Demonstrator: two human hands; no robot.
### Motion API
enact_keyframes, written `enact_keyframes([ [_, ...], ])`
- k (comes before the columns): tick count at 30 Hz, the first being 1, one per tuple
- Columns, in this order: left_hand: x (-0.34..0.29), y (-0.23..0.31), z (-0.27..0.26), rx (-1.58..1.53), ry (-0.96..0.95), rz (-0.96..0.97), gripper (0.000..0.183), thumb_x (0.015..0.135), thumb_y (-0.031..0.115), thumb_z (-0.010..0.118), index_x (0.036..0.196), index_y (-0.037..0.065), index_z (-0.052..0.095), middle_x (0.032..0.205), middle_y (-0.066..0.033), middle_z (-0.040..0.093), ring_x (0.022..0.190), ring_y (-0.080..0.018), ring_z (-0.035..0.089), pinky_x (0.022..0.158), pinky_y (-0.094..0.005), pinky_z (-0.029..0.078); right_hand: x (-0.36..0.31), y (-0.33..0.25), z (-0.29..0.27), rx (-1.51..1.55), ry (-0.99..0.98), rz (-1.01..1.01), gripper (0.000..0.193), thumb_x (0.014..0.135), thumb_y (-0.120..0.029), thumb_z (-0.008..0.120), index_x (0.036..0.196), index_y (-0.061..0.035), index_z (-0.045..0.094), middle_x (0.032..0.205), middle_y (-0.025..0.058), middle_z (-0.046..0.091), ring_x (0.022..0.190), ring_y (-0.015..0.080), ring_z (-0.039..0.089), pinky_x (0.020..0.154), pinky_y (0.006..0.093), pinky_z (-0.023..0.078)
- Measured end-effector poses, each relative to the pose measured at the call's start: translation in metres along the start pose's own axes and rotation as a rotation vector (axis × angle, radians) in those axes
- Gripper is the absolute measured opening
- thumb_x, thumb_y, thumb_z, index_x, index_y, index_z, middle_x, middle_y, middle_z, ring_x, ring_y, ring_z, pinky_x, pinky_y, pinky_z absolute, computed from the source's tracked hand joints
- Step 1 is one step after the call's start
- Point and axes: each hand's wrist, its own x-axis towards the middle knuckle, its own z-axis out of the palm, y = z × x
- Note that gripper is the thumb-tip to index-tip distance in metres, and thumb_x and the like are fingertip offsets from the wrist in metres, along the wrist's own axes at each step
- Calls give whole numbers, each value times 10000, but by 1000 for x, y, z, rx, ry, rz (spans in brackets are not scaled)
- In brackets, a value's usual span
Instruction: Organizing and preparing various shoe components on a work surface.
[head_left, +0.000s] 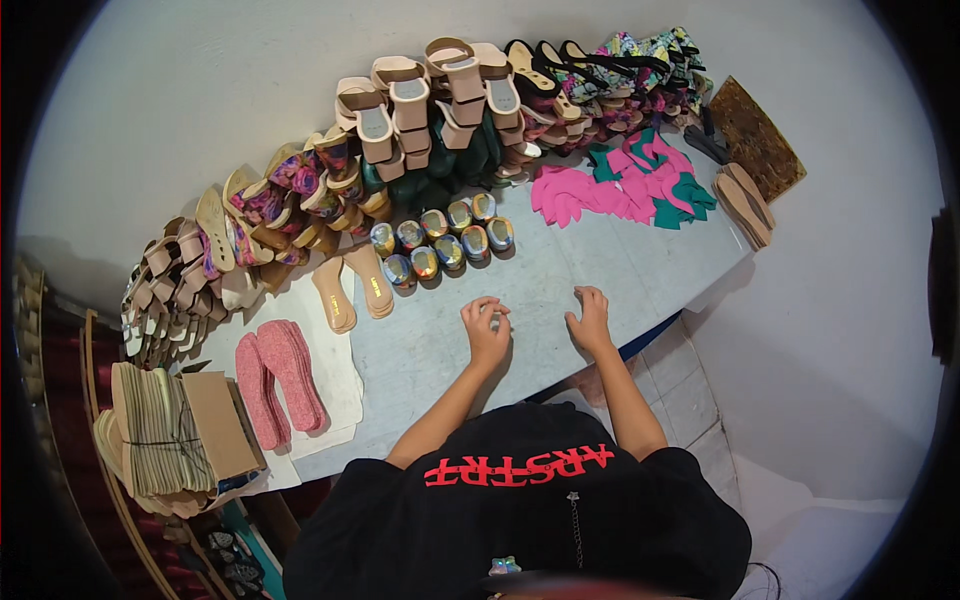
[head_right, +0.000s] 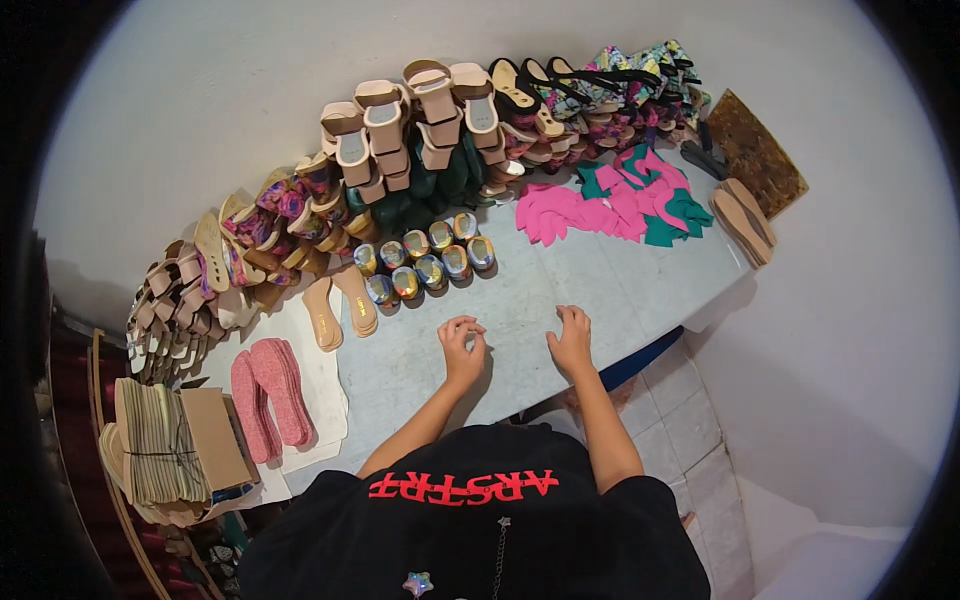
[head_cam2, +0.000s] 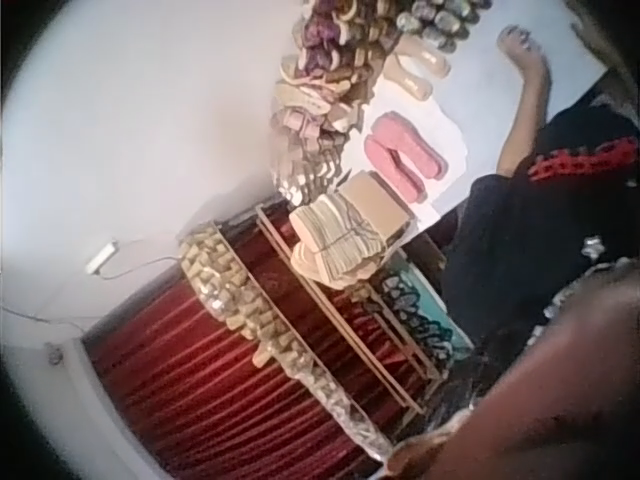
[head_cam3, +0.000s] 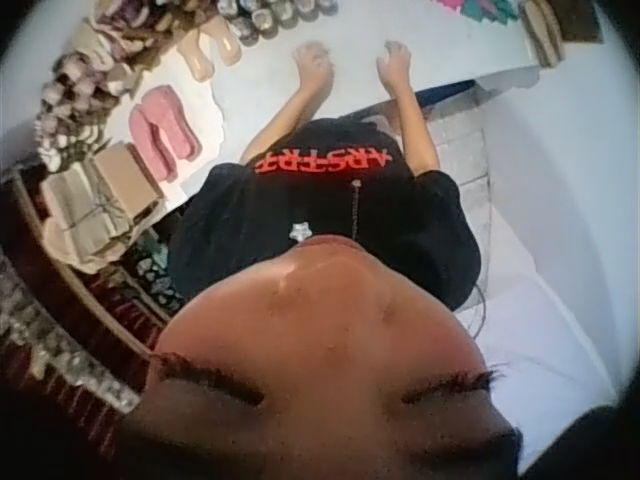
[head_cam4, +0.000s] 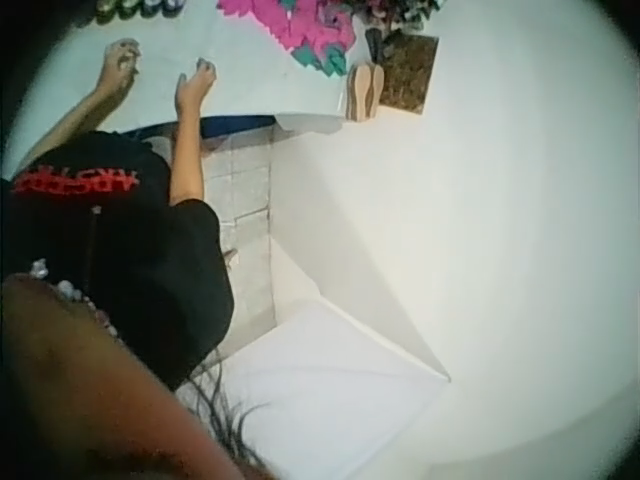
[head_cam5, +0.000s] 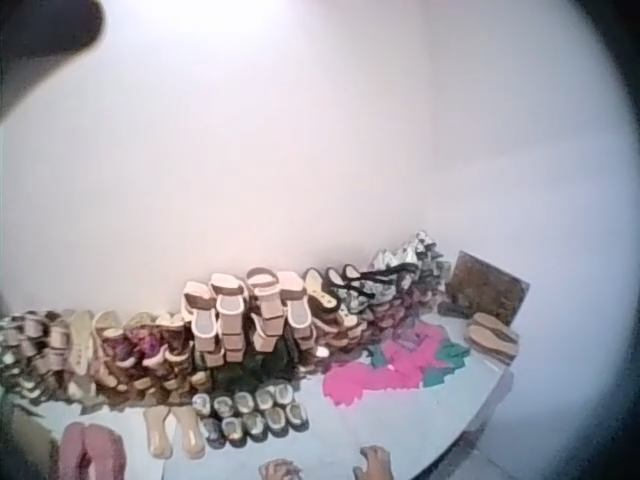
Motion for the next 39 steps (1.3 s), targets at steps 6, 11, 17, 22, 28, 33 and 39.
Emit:
enact_keyframes([
  [6, 27, 15, 44, -10, 69, 100, 81, 664, 53, 547, 742, 69, 557, 877, -81, 530, 912, -269, 416, 835, -376, 324, 22, 28, -23, -40, 50, 35, 476, 630, -97, 612, 1087, -68, 480, 1106, 148, 429, 1051, 331, 360, 895, 405, 319],
  [11, 44, 25, 117, 0, 110, 79, 83, 671, 49, 554, 751, 70, 554, 860, -68, 539, 916, -258, 423, 824, -356, 330, 62, 78, -51, -20, -4, -6, 482, 657, -115, 635, 1112, -101, 476, 1136, 115, 418, 1098, 298, 336, 919, 417, 271],
  [17, 51, 54, 212, 32, 160, 0, 72, 705, 55, 568, 776, 67, 567, 890, -64, 557, 903, -230, 455, 806, -334, 349, 104, 147, -108, 26, -89, -91, 455, 664, -127, 631, 1093, -110, 482, 1139, 91, 422, 1090, 283, 345, 894, 411, 287],
  [22, 63, 58, 257, -107, 90, -100, 128, 715, 66, 576, 842, 45, 571, 954, -97, 555, 936, -242, 499, 820, -327, 387, 128, 193, -135, 15, -136, -126, 450, 665, -125, 626, 1090, -110, 479, 1130, 81, 429, 1060, 270, 370, 882, 411, 296],
  [28, 68, 22, 268, 50, 72, -171, 213, 712, 56, 579, 921, 21, 557, 1014, -116, 537, 946, -218, 523, 817, -303, 408, 151, 215, -132, 95, -200, -169, 440, 670, -135, 617, 1086, -107, 475, 1061, 76, 475, 1013, 263, 417, 872, 403, 310],
  [33, 71, 21, 268, 79, 63, -174, 277, 662, 69, 604, 931, 32, 548, 1035, -139, 526, 968, -275, 503, 833, -347, 398, 168, 220, -126, 97, -257, -149, 435, 677, -148, 617, 1086, -103, 475, 1046, 74, 485, 1007, 269, 425, 864, 401, 320],
  [39, 76, 25, 266, 179, -23, -120, 352, 628, 133, 629, 962, 73, 535, 1094, -153, 470, 1056, -325, 407, 892, -407, 309, 179, 211, -117, 72, -241, -116, 430, 682, -160, 626, 1083, -114, 480, 1024, 62, 503, 1001, 256, 426, 854, 397, 327],
])
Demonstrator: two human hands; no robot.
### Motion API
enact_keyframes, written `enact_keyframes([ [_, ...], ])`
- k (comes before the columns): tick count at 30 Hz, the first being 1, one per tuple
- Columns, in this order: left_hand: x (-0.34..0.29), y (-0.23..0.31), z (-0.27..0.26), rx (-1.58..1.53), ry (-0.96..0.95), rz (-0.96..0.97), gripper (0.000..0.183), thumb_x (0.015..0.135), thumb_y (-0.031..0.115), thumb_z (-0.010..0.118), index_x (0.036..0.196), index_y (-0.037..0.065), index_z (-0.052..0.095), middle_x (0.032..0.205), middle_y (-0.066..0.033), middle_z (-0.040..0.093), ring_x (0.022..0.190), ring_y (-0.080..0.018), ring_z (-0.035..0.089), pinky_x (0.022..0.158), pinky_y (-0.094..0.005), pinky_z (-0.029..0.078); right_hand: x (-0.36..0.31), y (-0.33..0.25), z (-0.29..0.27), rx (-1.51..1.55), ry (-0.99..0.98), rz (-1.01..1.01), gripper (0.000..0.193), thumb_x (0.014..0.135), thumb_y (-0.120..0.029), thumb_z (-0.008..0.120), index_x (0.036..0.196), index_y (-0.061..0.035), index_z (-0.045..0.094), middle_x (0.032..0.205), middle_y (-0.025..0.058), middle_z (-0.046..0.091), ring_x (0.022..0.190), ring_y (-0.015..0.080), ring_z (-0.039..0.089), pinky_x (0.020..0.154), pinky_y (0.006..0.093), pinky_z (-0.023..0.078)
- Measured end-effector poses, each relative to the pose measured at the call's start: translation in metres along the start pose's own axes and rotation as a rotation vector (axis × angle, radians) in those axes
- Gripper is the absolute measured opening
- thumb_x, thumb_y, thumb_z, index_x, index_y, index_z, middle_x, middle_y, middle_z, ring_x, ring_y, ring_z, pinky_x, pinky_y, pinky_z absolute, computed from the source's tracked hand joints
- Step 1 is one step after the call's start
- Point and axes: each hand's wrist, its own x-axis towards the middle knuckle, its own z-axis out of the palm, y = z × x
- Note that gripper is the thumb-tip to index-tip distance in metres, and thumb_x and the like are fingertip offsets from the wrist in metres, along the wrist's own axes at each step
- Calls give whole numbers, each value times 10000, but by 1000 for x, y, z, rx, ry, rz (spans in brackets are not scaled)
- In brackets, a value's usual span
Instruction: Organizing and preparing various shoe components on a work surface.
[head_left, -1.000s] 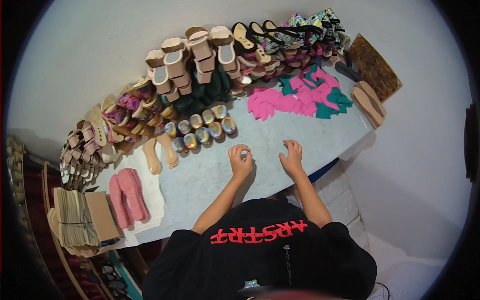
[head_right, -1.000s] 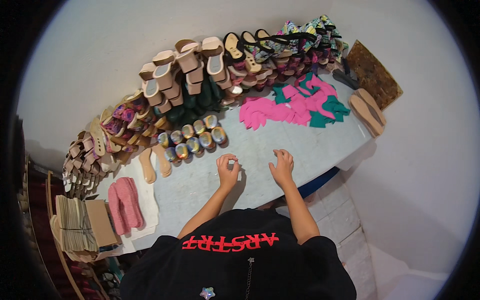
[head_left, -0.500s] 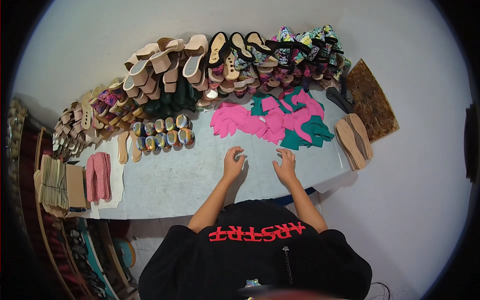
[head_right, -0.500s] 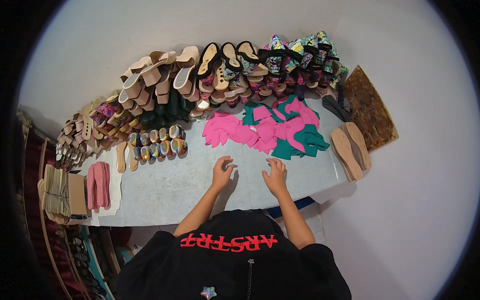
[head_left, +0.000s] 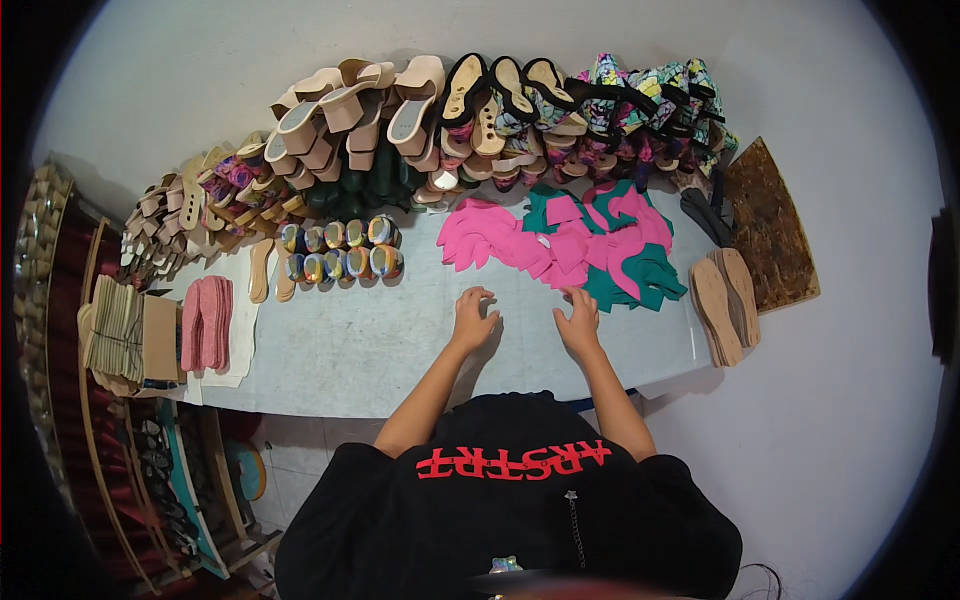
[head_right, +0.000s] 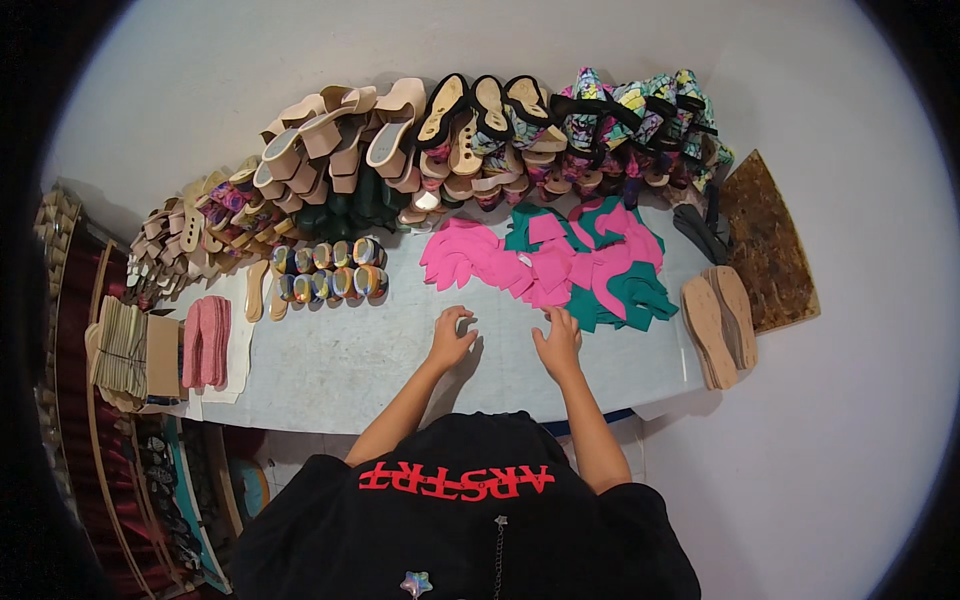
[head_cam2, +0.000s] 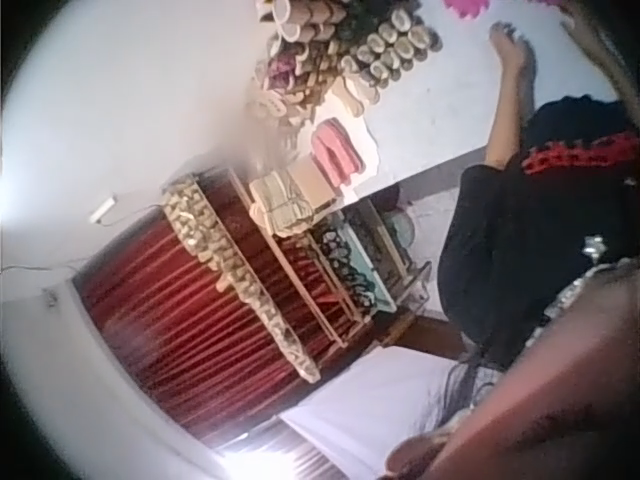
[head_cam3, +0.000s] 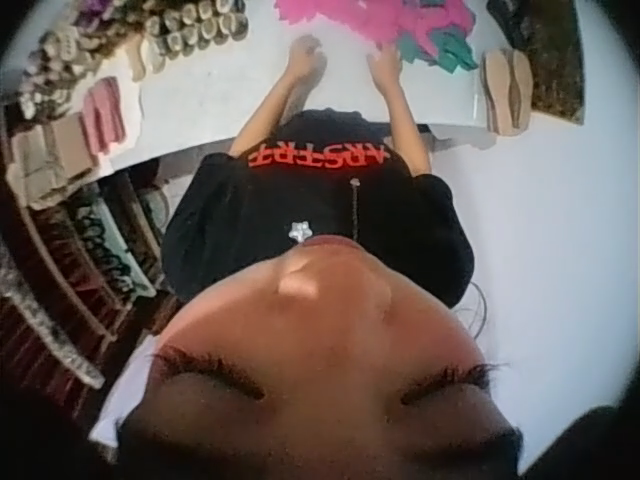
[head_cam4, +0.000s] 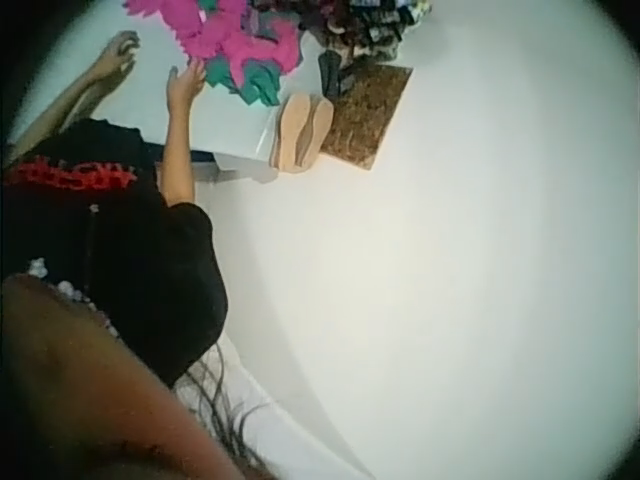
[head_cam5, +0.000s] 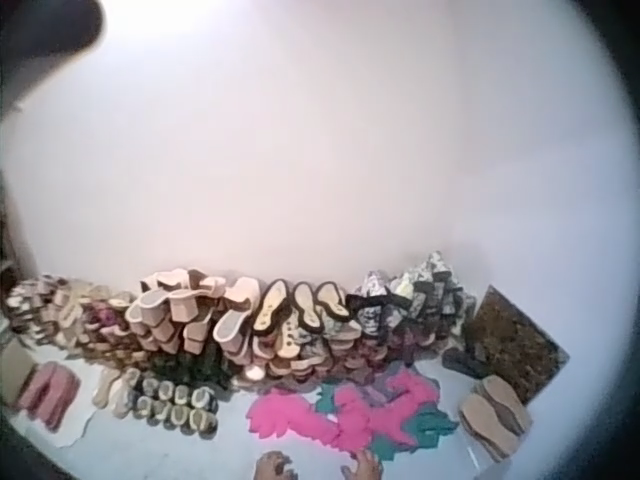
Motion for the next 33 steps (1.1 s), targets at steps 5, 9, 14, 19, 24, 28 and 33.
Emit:
enact_keyframes([
  [5, 23, -8, -20, 90, -29, -43, 392, 627, 137, 634, 998, 72, 529, 1071, -153, 455, 1040, -320, 376, 888, -408, 309, 10, -29, 17, 17, -18, -15, 425, 678, -144, 627, 1078, -114, 485, 1015, 56, 507, 995, 252, 425, 846, 387, 330],
  [9, 56, -7, -41, 193, 49, -135, 430, 624, 141, 635, 1032, 61, 523, 1084, -158, 435, 1026, -329, 369, 882, -392, 333, 42, -48, 34, 49, -39, -105, 421, 675, -130, 622, 1070, -81, 485, 1038, 83, 489, 986, 260, 423, 843, 390, 331],
  [14, 82, -23, -52, 264, 25, -239, 521, 631, 187, 649, 1106, 53, 481, 1110, -185, 413, 1045, -351, 378, 883, -397, 357, 87, -66, 68, 128, -115, -230, 472, 672, -126, 621, 1104, -37, 451, 1121, 135, 448, 1058, 286, 395, 892, 400, 314],
  [19, 89, -33, -48, 272, -26, -336, 592, 620, 224, 674, 1145, 73, 448, 1118, -187, 391, 1047, -355, 380, 888, -406, 352, 93, -74, 74, -266, -34, -302, 562, 657, -134, 629, 1171, -57, 415, 1184, 136, 427, 1107, 322, 377, 934, 407, 295],
  [24, 83, -29, -45, 271, 15, -316, 616, 595, 201, 704, 1147, 114, 446, 1084, -159, 386, 1030, -337, 375, 875, -396, 355, 92, -51, 60, -325, -26, -352, 505, 670, -111, 638, 1142, -77, 461, 1213, 90, 420, 1138, 313, 360, 946, 425, 289],
  [28, 80, -29, -44, 231, 78, -276, 638, 581, 125, 719, 1149, 102, 432, 1031, -128, 414, 992, -303, 390, 882, -372, 327, 91, -40, 49, -364, 22, -384, 451, 670, -85, 632, 1098, -76, 491, 1200, 84, 430, 1133, 306, 364, 944, 428, 292],
  [33, 84, -40, -38, 9, 213, -333, 495, 627, 57, 643, 1074, 38, 432, 769, -74, 554, 776, -234, 525, 756, -352, 409, 75, -33, 36, -322, 123, -188, 434, 652, -73, 644, 1061, -69, 500, 1140, 97, 453, 1074, 293, 399, 883, 429, 326],
])
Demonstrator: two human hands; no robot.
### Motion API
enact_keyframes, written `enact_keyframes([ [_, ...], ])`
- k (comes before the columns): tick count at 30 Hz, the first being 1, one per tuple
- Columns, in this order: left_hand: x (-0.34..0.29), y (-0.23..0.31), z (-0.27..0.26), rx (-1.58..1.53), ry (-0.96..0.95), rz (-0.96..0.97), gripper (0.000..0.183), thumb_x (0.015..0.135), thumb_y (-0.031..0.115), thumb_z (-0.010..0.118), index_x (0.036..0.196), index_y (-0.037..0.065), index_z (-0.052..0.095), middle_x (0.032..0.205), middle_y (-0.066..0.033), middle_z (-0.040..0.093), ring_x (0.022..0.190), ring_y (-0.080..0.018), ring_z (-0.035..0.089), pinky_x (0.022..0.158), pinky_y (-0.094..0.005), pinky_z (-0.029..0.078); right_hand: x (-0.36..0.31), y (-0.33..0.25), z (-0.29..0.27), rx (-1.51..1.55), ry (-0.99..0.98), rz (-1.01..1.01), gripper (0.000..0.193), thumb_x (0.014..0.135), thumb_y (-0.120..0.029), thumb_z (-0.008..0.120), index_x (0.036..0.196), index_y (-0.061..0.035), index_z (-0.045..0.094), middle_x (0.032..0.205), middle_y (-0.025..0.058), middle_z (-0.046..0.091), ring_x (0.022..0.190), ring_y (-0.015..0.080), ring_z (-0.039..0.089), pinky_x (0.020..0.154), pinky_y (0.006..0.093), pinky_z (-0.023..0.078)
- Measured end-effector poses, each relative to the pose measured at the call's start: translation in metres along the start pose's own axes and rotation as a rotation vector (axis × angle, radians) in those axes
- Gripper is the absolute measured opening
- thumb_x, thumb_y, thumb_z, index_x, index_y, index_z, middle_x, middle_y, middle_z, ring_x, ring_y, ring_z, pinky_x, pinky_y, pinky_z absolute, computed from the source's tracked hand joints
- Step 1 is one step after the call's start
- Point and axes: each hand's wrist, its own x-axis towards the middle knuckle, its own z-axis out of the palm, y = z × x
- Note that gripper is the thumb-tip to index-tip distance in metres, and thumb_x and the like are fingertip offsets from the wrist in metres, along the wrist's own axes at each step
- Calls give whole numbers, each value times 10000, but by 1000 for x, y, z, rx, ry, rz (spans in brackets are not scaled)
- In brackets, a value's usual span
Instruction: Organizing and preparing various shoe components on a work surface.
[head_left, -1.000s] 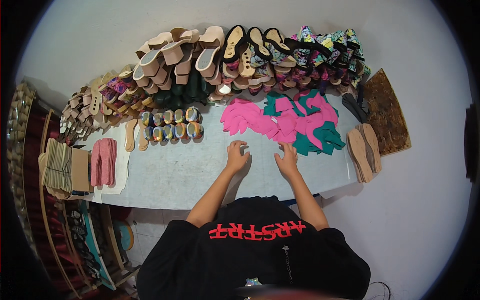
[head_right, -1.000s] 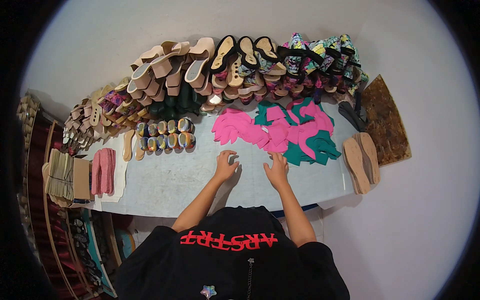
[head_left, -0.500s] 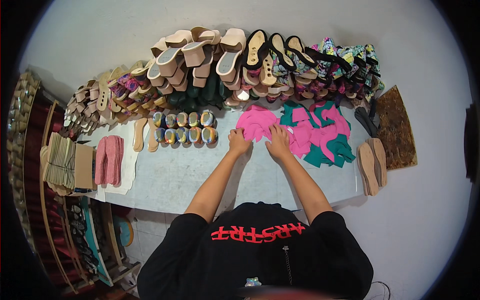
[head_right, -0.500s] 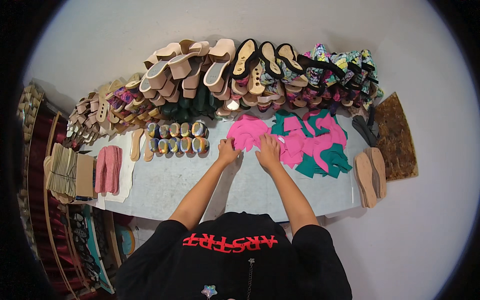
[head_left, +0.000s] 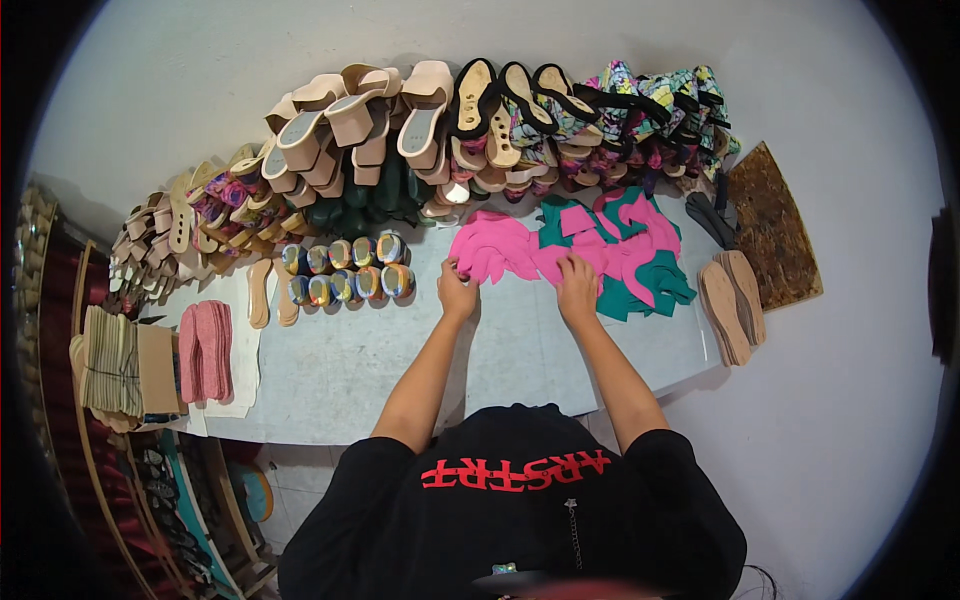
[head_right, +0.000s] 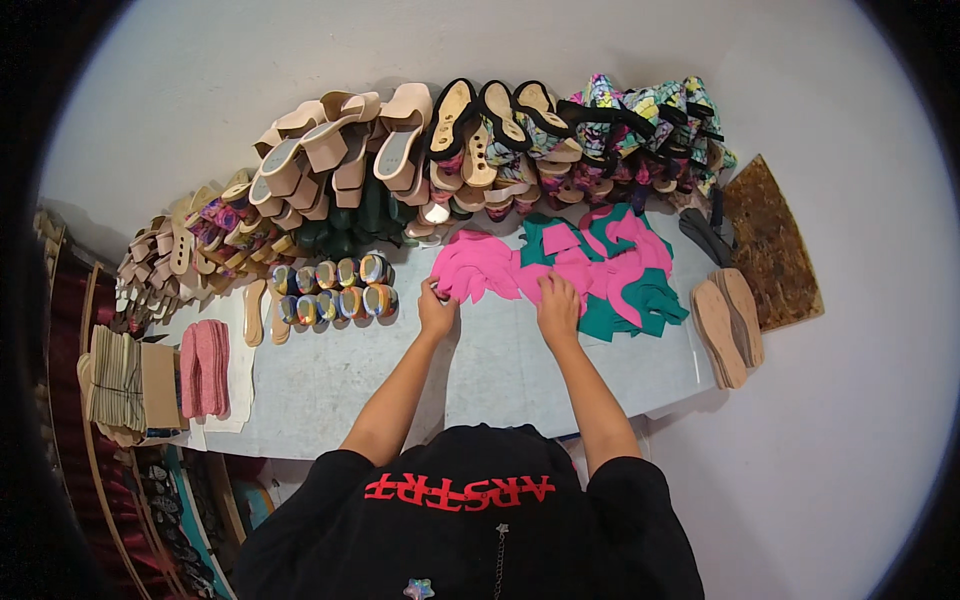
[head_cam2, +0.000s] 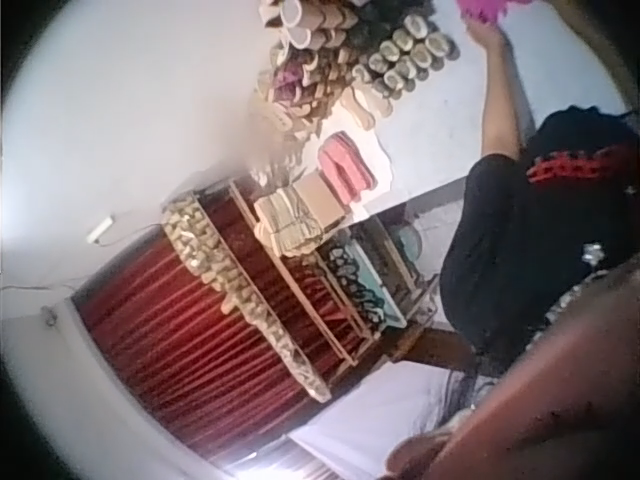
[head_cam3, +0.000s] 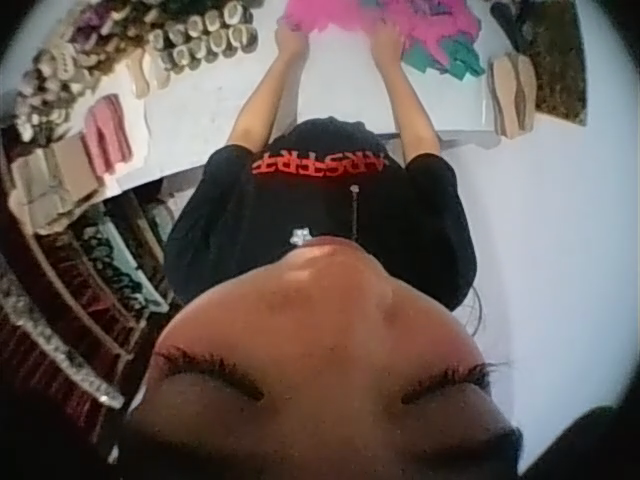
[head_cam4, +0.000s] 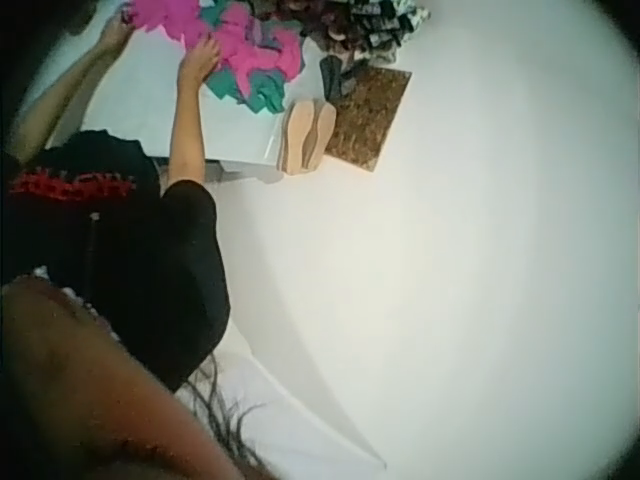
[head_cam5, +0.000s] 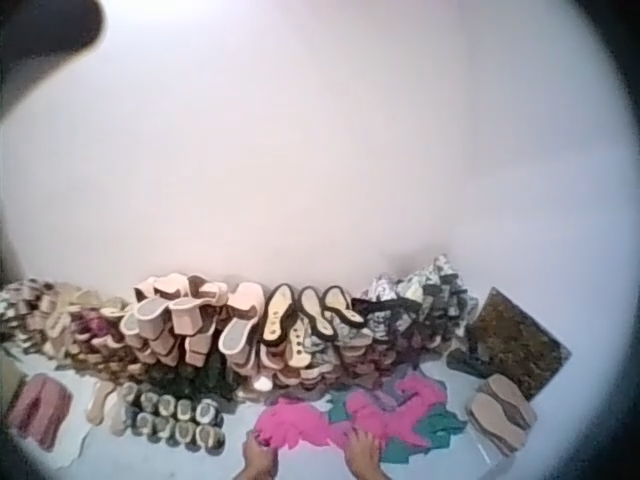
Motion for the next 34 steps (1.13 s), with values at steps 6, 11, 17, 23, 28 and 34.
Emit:
enact_keyframes([
  [6, -9, -2, 4, -221, 120, -80, 465, 655, 4, 607, 1075, 18, 410, 715, -31, 522, 617, -116, 503, 596, -241, 435, -20, 22, -1, 154, -28, 231, 414, 656, -134, 662, 1039, -84, 514, 884, 56, 543, 916, 255, 481, 748, 395, 344],
  [11, -32, 10, 27, -243, 58, -61, 392, 666, -7, 579, 1041, 27, 470, 743, -45, 530, 663, -132, 515, 628, -259, 440, -24, 23, 0, 199, -18, 169, 307, 669, -149, 639, 963, -101, 566, 827, 31, 553, 880, 231, 492, 751, 391, 333],
  [17, -46, 46, 68, -31, -263, 232, 408, 629, 36, 600, 1031, 58, 534, 953, -130, 555, 913, -277, 516, 796, -366, 407, -33, 45, -29, 307, -224, 96, 132, 695, -153, 595, 818, -115, 626, 859, 29, 561, 900, 212, 484, 787, 377, 315],
  [23, -57, 99, 106, 285, -199, 338, 568, 616, 151, 704, 1137, 123, 480, 1245, -147, 377, 1138, -329, 348, 890, -399, 351, -30, 106, -65, 361, -111, 172, 143, 703, -124, 594, 840, -89, 619, 866, 37, 563, 878, 208, 494, 766, 360, 346],
  [28, -62, 104, 128, 443, -69, 343, 550, 631, 173, 696, 1128, 113, 468, 1214, -149, 404, 1071, -336, 395, 863, -410, 365, -16, 160, -83, 436, 57, 171, 141, 694, -80, 599, 834, -66, 611, 805, 66, 559, 788, 231, 513, 700, 343, 405],
  [34, -36, 83, 133, 247, -189, 367, 421, 655, 92, 652, 1047, 89, 498, 1073, -164, 501, 941, -334, 464, 813, -398, 389, 17, 210, -110, 460, 151, 179, 164, 708, -43, 579, 870, -47, 607, 864, 100, 555, 837, 227, 505, 733, 320, 417],
])
